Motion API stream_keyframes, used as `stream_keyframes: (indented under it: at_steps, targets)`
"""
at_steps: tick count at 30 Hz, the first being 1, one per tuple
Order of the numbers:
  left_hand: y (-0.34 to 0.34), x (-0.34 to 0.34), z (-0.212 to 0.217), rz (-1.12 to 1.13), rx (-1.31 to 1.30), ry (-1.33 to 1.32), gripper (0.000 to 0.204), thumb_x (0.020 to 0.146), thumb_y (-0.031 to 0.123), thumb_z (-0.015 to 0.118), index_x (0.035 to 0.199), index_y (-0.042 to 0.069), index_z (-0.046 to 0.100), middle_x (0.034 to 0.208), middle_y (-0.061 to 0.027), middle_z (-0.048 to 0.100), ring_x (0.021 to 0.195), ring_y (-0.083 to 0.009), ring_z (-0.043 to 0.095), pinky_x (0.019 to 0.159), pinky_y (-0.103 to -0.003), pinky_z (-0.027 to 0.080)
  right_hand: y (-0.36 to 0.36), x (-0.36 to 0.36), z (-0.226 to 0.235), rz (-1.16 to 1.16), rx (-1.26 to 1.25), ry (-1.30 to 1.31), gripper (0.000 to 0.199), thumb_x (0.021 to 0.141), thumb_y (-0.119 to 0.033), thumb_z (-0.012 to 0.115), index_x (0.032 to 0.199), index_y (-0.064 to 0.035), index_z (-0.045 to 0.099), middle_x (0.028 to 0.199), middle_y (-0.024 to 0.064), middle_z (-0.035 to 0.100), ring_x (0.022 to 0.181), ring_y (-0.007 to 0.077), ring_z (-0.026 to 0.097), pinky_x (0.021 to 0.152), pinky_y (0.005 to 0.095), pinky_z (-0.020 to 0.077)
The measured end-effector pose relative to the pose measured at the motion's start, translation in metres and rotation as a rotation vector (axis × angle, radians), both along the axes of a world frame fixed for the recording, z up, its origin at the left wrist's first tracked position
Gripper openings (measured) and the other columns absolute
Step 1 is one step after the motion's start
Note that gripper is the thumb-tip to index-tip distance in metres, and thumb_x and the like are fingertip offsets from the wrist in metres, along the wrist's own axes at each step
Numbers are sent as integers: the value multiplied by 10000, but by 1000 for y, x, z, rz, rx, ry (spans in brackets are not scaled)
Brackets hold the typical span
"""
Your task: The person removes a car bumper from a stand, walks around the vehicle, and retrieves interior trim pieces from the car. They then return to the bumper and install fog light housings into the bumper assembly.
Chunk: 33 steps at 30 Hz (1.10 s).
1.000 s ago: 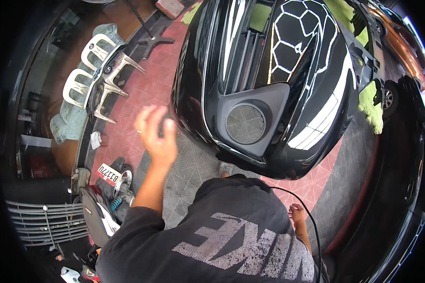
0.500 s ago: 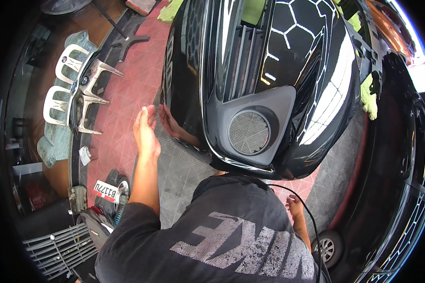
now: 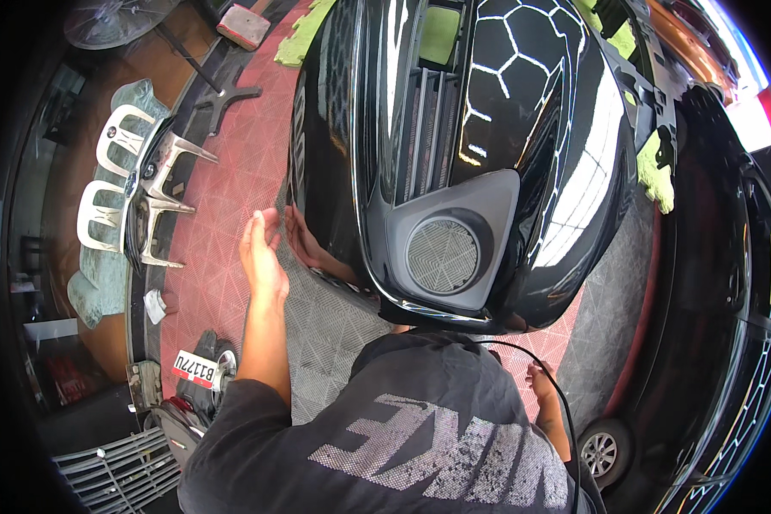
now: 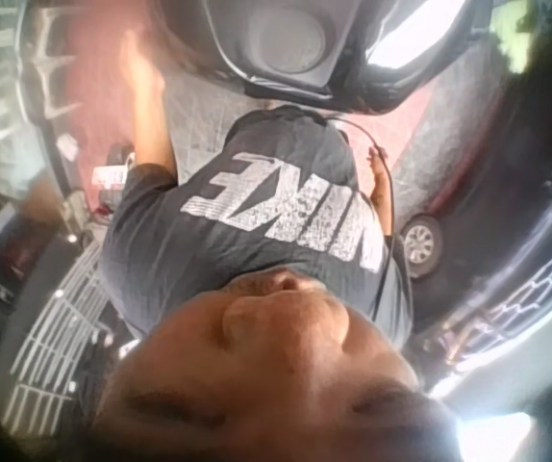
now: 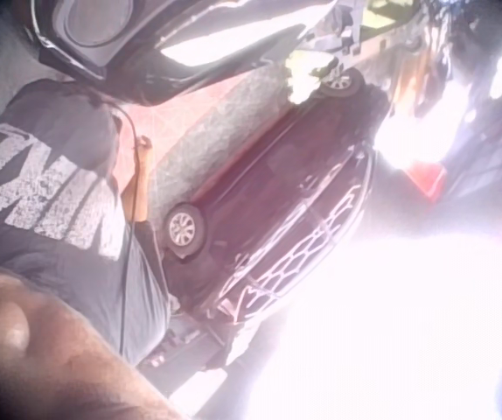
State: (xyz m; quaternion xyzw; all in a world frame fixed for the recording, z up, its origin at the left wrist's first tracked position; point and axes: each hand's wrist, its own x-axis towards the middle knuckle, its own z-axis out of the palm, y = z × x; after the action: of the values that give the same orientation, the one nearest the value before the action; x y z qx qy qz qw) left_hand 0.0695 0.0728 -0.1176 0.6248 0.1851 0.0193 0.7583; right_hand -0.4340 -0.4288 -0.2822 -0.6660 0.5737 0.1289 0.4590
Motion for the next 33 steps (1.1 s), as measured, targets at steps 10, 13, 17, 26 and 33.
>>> stream_keyframes:
  at_steps: [10, 13, 17, 26, 33]
  targets:
    - [-3, -12, -10, 176, 108, -132, 227, 993, 161, 715, 1151, -1, 704, 979, -20, 691, 856, -78, 615, 762, -242, 492, 26, -18, 2, 58, 53, -12, 361, 948, -169, 698, 1255, 12, 643, 917, 118, 719, 697, 175, 665, 566, 319, 513]
    - [-15, -28, 0, 226, 26, -143, 225, 980, 141, 730, 1148, -6, 697, 918, 0, 652, 721, -44, 554, 625, -194, 439, 3, -46, -11, 109, 11, 6, 352, 947, -164, 700, 1241, 22, 644, 903, 121, 719, 682, 195, 685, 529, 319, 507]
    - [-16, -71, 34, 280, 115, -136, 238, 993, 216, 724, 1136, 27, 699, 849, 26, 627, 646, -29, 502, 532, -182, 380, -28, -74, -39, 105, 127, -38, 319, 963, -166, 684, 1231, -3, 626, 920, 110, 718, 664, 210, 691, 498, 323, 498]
    - [65, -186, 121, 450, 369, -172, 315, 1048, 351, 630, 856, 101, 611, 568, 90, 374, 475, -13, 317, 438, -231, 218, -113, -95, -220, 607, 295, 232, 315, 1004, -288, 590, 1191, -50, 676, 986, 190, 727, 777, 314, 716, 593, 472, 569]
    - [104, -169, 120, 406, 351, -271, 254, 1080, 297, 568, 974, 77, 635, 564, 65, 396, 471, -33, 330, 452, -231, 254, -78, 108, -108, -77, -594, -539, 221, 945, -212, 719, 973, 5, 691, 715, 68, 629, 653, 140, 581, 596, 327, 473]
